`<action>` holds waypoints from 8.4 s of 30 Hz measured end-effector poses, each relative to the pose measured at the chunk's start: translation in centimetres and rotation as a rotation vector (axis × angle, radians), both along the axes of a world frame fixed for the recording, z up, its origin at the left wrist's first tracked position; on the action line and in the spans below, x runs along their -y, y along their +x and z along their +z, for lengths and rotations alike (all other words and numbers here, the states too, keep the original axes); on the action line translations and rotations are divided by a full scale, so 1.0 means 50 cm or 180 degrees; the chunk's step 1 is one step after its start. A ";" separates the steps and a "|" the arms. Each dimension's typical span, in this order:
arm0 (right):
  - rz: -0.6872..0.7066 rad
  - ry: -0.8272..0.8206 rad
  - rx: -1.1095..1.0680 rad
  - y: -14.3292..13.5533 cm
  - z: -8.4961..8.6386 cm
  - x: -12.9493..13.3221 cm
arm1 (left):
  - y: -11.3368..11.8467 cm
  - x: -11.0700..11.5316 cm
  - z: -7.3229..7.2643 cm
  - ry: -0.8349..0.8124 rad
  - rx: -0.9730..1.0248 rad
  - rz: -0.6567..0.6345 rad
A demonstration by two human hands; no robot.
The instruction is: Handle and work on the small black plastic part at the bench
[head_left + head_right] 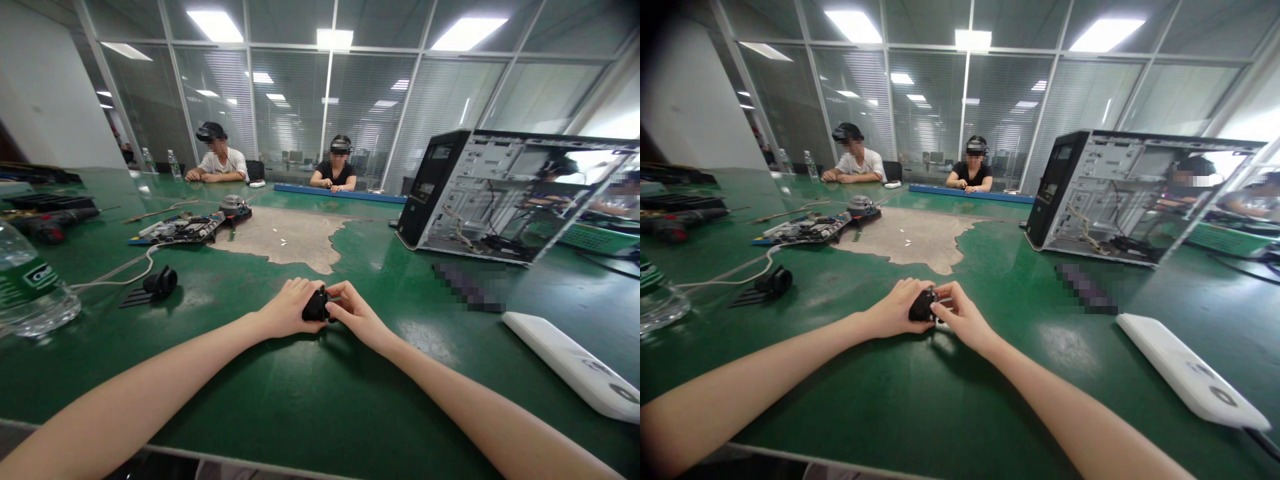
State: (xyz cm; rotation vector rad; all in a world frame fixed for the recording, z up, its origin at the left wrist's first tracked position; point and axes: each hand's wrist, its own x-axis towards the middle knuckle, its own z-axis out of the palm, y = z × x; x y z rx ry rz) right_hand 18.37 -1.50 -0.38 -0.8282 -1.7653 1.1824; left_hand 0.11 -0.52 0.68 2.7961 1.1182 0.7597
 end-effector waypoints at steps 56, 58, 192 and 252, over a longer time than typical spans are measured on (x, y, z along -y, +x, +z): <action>0.0084 0.0042 -0.0043 0.003 -0.002 0.003 | 0.000 -0.002 -0.002 0.0088 -0.0080 0.0021; 0.0041 -0.0018 -0.0074 0.002 -0.001 0.003 | 0.000 -0.002 -0.002 0.0086 -0.0065 0.0015; -0.0166 0.0482 0.0348 -0.001 0.003 0.014 | 0.001 0.002 0.002 -0.0014 0.0018 0.0010; -0.0245 0.0477 0.0459 -0.001 0.004 0.013 | 0.002 0.000 0.000 0.0017 -0.0018 0.0023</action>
